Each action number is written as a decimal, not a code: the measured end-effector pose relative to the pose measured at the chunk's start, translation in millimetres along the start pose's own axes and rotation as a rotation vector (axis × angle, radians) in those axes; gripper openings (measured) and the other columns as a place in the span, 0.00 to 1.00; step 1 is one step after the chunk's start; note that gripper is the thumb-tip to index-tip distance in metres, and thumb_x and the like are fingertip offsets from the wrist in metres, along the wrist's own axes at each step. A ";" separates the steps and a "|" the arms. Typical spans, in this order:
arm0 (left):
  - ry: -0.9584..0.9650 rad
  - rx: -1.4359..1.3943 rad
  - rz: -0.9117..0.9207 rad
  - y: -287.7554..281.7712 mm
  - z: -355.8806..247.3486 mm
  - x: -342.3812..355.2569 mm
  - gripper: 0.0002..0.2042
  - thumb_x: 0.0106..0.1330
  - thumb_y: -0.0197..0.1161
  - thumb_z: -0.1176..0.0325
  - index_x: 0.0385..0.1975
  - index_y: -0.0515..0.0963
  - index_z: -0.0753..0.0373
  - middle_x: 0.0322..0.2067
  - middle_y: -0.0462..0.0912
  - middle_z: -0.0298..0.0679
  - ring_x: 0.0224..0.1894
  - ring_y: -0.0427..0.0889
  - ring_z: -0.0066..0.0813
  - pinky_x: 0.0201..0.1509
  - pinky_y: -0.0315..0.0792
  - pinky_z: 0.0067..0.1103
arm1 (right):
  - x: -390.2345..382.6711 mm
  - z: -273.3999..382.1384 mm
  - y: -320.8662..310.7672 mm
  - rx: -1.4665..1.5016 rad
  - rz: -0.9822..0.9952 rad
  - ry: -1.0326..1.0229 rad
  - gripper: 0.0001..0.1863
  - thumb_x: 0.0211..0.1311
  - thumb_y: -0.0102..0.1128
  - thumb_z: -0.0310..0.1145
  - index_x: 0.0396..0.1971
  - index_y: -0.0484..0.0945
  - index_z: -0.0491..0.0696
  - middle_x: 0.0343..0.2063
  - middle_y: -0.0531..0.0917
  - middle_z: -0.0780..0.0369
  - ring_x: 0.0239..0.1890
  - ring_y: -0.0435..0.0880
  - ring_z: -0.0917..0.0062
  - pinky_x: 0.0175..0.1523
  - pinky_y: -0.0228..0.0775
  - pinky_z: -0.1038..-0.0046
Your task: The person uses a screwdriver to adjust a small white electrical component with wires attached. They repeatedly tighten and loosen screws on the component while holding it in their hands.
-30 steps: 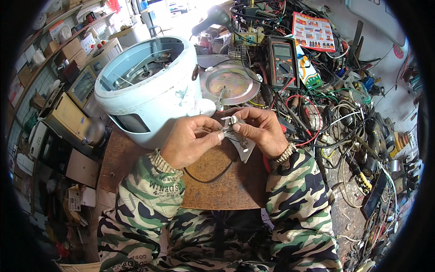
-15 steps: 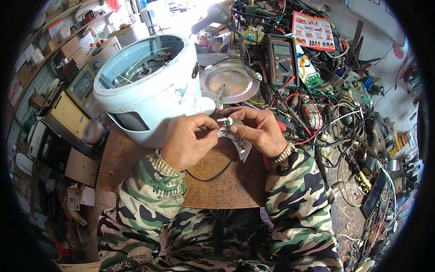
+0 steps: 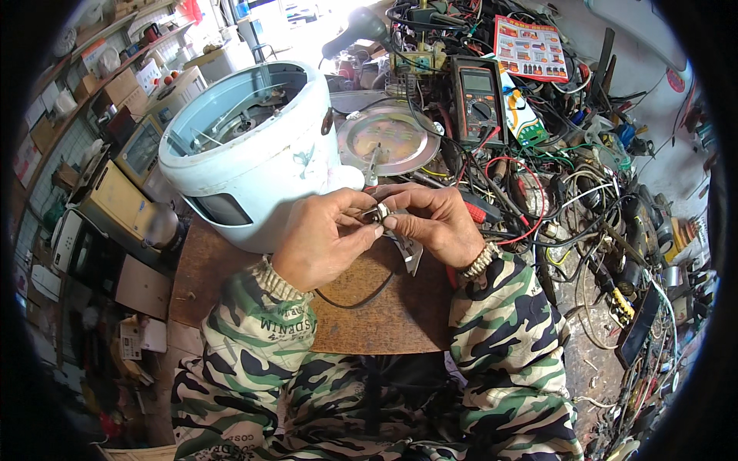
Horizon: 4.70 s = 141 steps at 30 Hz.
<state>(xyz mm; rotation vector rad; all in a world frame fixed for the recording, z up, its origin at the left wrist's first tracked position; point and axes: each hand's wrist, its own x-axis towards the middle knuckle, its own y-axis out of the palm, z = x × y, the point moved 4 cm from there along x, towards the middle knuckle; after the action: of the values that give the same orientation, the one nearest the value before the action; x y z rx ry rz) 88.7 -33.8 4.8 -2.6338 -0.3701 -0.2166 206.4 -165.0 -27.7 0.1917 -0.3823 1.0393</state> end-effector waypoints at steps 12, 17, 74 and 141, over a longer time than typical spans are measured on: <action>0.004 -0.158 -0.086 4.1 12.3 1.6 0.11 0.61 0.67 0.82 0.43 0.79 0.73 0.37 0.86 0.41 0.39 0.84 0.22 0.45 0.80 0.18 | -4.2 5.5 -2.2 -0.227 -0.001 -0.169 0.11 0.61 0.66 0.25 0.43 0.84 0.40 0.41 0.84 0.56 0.48 0.81 0.71 0.55 0.71 0.70; 0.024 -0.132 -0.105 1.6 10.2 -1.2 0.11 0.60 0.67 0.83 0.43 0.79 0.73 0.36 0.85 0.40 0.38 0.84 0.20 0.44 0.80 0.17 | -1.5 3.1 -1.8 -0.250 0.004 -0.175 0.11 0.61 0.65 0.25 0.43 0.84 0.39 0.39 0.85 0.57 0.46 0.81 0.73 0.53 0.73 0.71; 0.129 -0.182 -0.132 10.3 6.6 2.4 0.12 0.61 0.64 0.86 0.44 0.74 0.75 0.41 0.82 0.45 0.45 0.84 0.27 0.49 0.81 0.18 | 6.4 -19.6 -11.6 0.162 -0.026 0.064 0.07 0.58 0.69 0.24 0.36 0.85 0.37 0.28 0.87 0.62 0.30 0.82 0.83 0.37 0.76 0.79; 0.144 -0.060 -0.254 21.2 -1.5 1.5 0.11 0.60 0.67 0.84 0.43 0.77 0.72 0.38 0.84 0.40 0.40 0.84 0.21 0.45 0.79 0.17 | 4.3 -16.8 -15.1 0.181 -0.085 0.075 0.06 0.57 0.70 0.23 0.34 0.85 0.37 0.28 0.87 0.61 0.29 0.83 0.83 0.36 0.76 0.79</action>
<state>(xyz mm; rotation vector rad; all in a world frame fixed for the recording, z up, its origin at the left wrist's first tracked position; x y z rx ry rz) 96.2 -52.3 -2.6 -2.6042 -0.6570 -0.5043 225.2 -163.5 -41.0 0.3274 -0.2103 0.9943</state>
